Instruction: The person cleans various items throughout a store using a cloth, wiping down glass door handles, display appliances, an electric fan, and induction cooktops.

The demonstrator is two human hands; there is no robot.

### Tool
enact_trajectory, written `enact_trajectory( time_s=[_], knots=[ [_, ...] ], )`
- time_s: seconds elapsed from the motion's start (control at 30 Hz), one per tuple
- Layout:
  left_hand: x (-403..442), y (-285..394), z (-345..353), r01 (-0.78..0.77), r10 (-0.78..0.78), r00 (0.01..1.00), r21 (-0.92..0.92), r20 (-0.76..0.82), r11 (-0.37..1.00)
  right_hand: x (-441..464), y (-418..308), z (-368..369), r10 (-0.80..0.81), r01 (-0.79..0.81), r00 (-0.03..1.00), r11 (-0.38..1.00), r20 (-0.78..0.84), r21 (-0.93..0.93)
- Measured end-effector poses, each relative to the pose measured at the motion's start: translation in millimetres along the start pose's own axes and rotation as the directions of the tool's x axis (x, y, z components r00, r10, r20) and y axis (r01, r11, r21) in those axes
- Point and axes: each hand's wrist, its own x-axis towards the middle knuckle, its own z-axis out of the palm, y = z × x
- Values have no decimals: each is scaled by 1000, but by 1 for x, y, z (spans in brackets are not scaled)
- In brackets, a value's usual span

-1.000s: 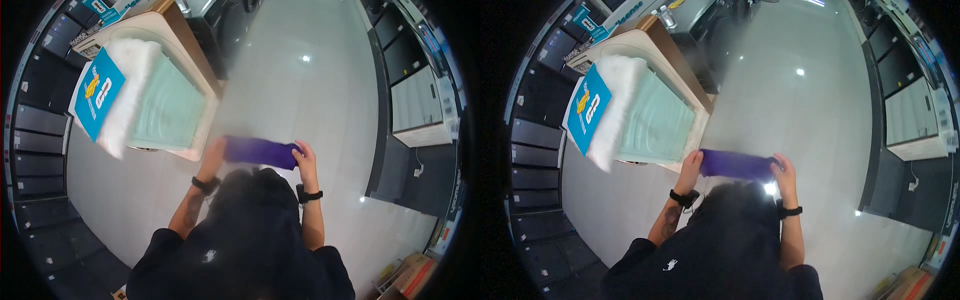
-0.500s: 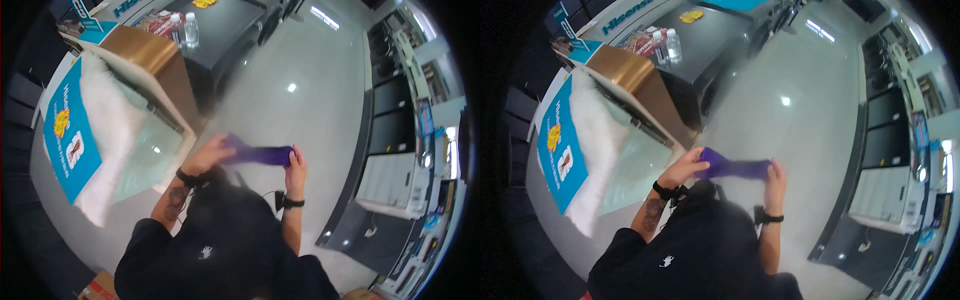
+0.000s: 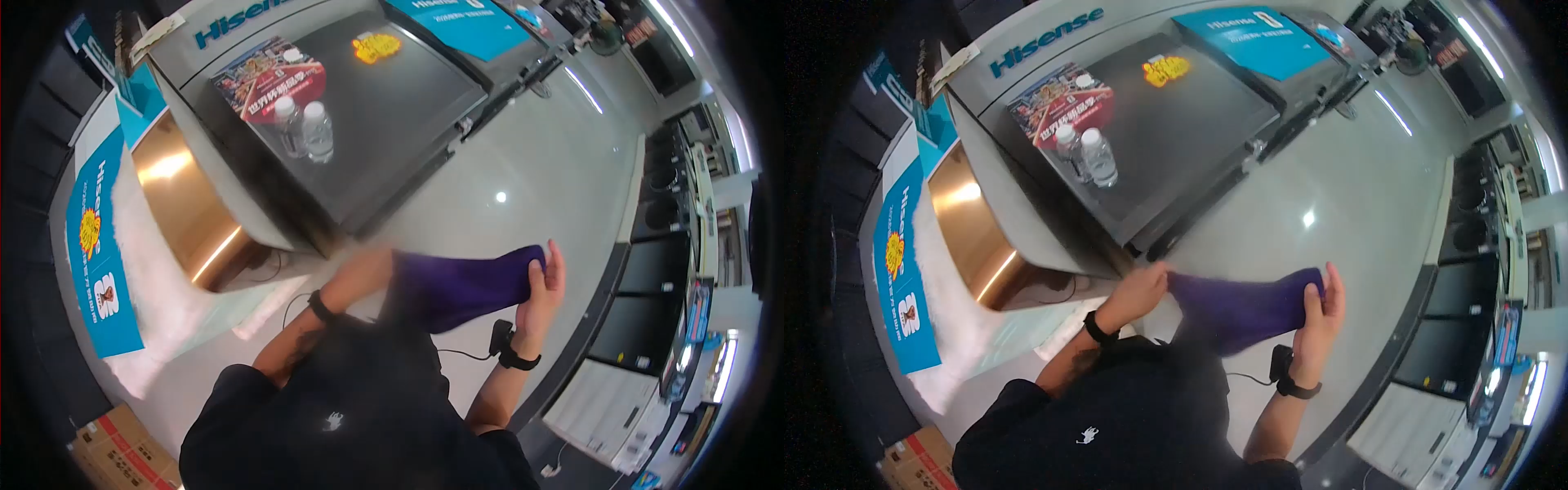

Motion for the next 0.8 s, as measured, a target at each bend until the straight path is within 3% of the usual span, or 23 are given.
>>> enact_trajectory(
  time_s=[0.07, 0.13, 0.2, 0.27, 0.33, 0.37, 0.4, 0.47, 0.5, 0.57, 0.6, 0.63, 0.67, 0.73, 0.77, 0.8],
  knots=[
    [39, 9, -10, 85, -114, 951, -110, -288, 990, 65, -20, 25, -98, 94, 993, 994, 71, 57],
    [81, 24, -38, -3, -47, 842, -92, -538, 996, 132, -44, 54, -196, 168, 971, 967, 140, 191],
    [115, 60, -80, -193, 14, 661, -151, -750, 970, 204, -68, 90, -246, 139, 929, 924, 277, 356],
    [141, 79, -122, -212, -22, 544, -162, -839, 964, 274, -82, 113, -298, 78, 872, 868, 388, 491],
    [141, 131, -157, -307, 27, 402, -107, -915, 946, 311, -107, 136, -431, 239, 862, 810, 268, 535],
    [138, 141, -166, -401, -55, 347, -201, -936, 894, 320, -116, 147, -471, 299, 856, 788, 215, 538],
    [135, 146, -165, -489, -146, 309, -288, -940, 823, 327, -119, 149, -482, 278, 842, 773, 243, 571],
    [138, 153, -161, -529, -165, 276, -293, -947, 796, 342, -125, 155, -529, 263, 807, 720, 263, 642],
    [142, 157, -160, -566, -160, 257, -282, -953, 775, 348, -116, 158, -500, 283, 822, 774, 272, 567],
    [153, 134, -145, -491, -241, 296, -364, -924, 791, 359, -78, 171, -441, 220, 805, 842, 396, 492],
    [159, 115, -135, -449, -283, 317, -406, -905, 796, 364, -54, 179, -322, 37, 796, 871, 512, 491],
    [162, 102, -123, -378, -323, 401, -476, -857, 794, 367, -24, 179, -218, 70, 795, 960, 566, 271],
    [164, 84, -110, -301, -364, 476, -537, -801, 788, 368, 11, 174, -216, 134, 750, 975, 625, 176],
    [162, 21, -65, -66, -431, 615, -587, -661, 807, 356, 93, 152, -143, 248, 693, 968, 707, -47],
    [156, 1, -40, -18, -476, 656, -642, -586, 766, 344, 134, 136, -82, 298, 685, 938, 724, -176],
    [151, -10, -22, 31, -510, 698, -690, -503, 723, 335, 174, 116, 39, 198, 683, 952, 730, -235]
  ],
)
